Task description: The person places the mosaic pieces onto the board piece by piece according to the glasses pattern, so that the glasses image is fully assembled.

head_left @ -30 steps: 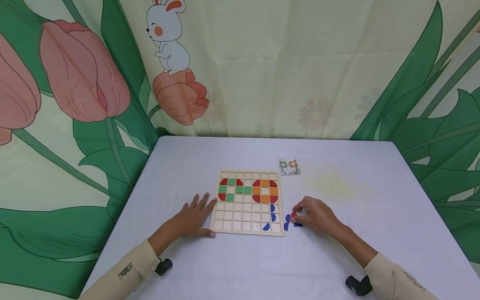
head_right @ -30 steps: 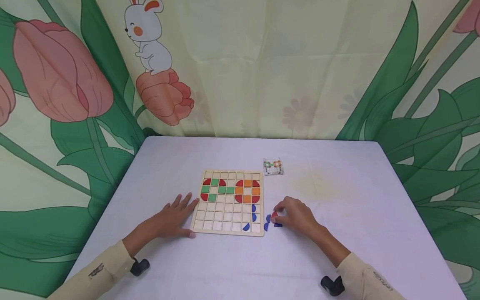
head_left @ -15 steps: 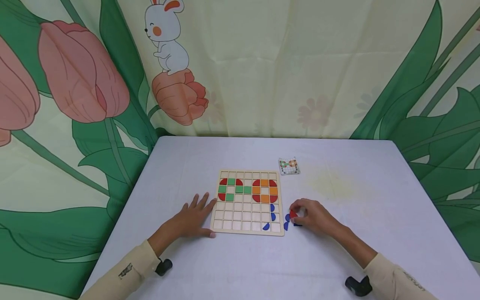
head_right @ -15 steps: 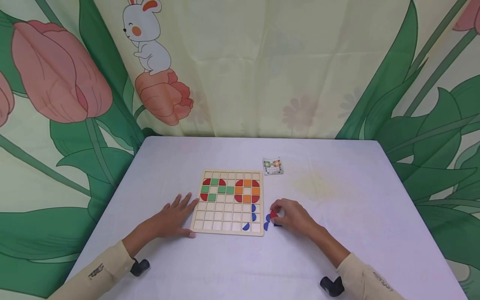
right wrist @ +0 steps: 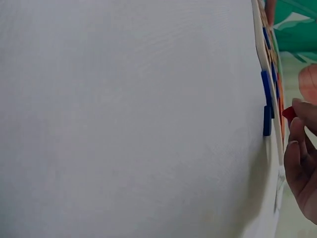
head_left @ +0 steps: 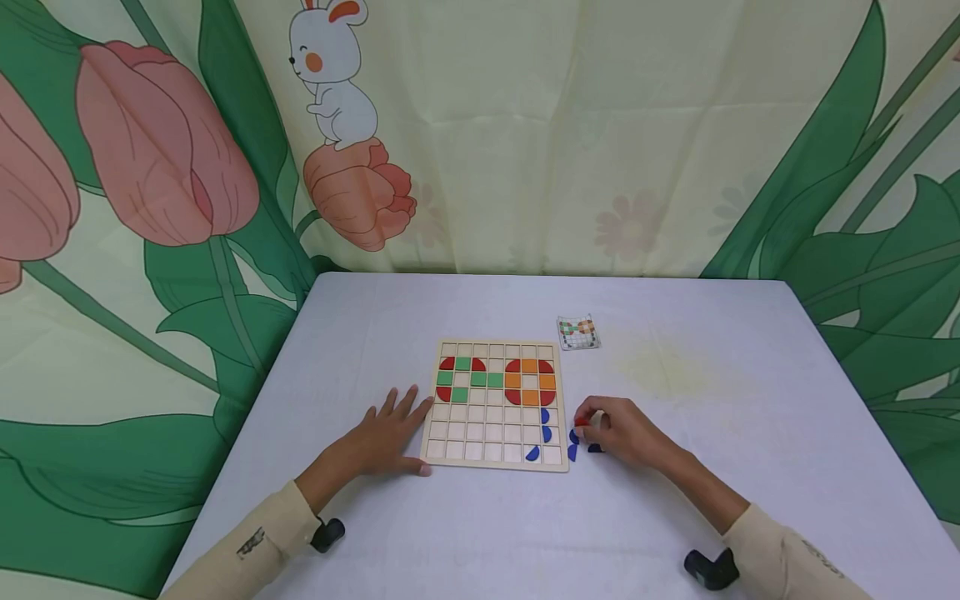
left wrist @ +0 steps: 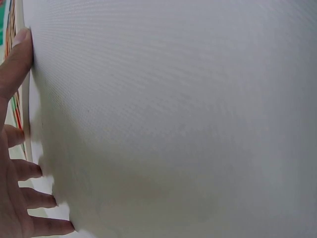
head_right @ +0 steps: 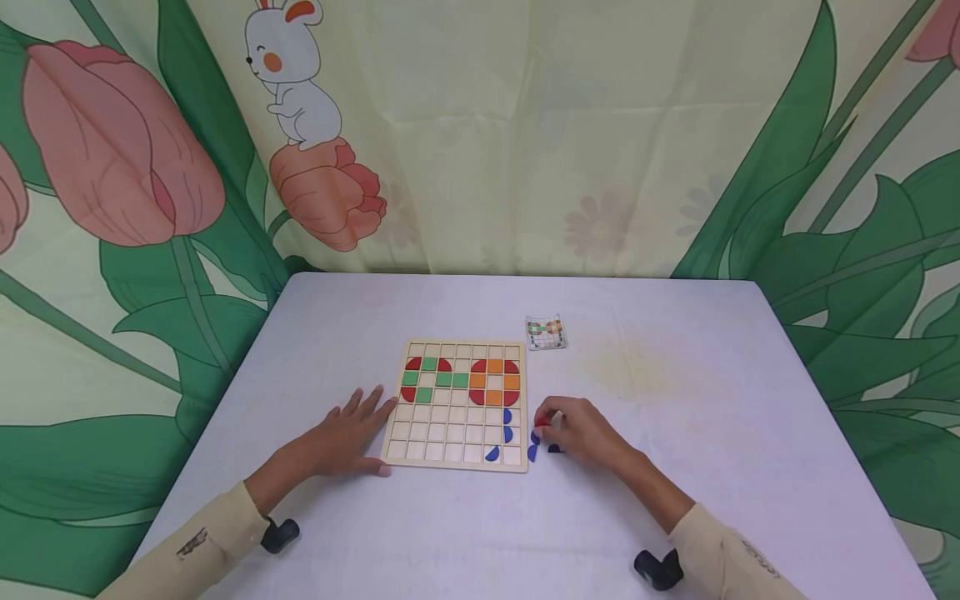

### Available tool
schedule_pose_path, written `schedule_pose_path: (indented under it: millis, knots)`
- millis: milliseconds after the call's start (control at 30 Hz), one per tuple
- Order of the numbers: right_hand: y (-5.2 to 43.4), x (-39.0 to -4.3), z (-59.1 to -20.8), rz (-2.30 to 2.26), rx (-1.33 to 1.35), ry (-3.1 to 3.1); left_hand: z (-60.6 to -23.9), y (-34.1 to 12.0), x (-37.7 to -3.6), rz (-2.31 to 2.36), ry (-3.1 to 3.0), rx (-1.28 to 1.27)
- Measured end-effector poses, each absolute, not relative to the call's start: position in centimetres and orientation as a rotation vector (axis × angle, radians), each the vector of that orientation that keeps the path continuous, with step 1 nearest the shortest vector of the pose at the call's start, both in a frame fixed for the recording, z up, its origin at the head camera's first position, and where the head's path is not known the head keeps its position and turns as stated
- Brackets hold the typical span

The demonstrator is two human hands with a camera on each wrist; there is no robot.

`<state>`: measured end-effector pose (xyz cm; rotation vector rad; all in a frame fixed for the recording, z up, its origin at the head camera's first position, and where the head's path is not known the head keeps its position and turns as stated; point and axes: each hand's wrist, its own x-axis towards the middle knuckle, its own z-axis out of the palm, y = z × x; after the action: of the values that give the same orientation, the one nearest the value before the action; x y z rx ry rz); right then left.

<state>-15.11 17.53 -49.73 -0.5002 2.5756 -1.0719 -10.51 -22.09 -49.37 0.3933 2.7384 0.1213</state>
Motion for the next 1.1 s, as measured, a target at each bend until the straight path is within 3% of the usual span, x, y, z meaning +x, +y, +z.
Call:
schedule_pose_path:
  millis: [433, 1100]
  knots:
    - [14.8, -17.0, -47.7, -1.144, -0.699, 2.502, -49.3, -22.2, -10.3, 0.113, 2.736, 0.392]
    - [8.9, -19.9, -47.8, -1.085, -0.932, 2.443, -48.9, -22.1, -10.4, 0.116, 2.742, 0.415]
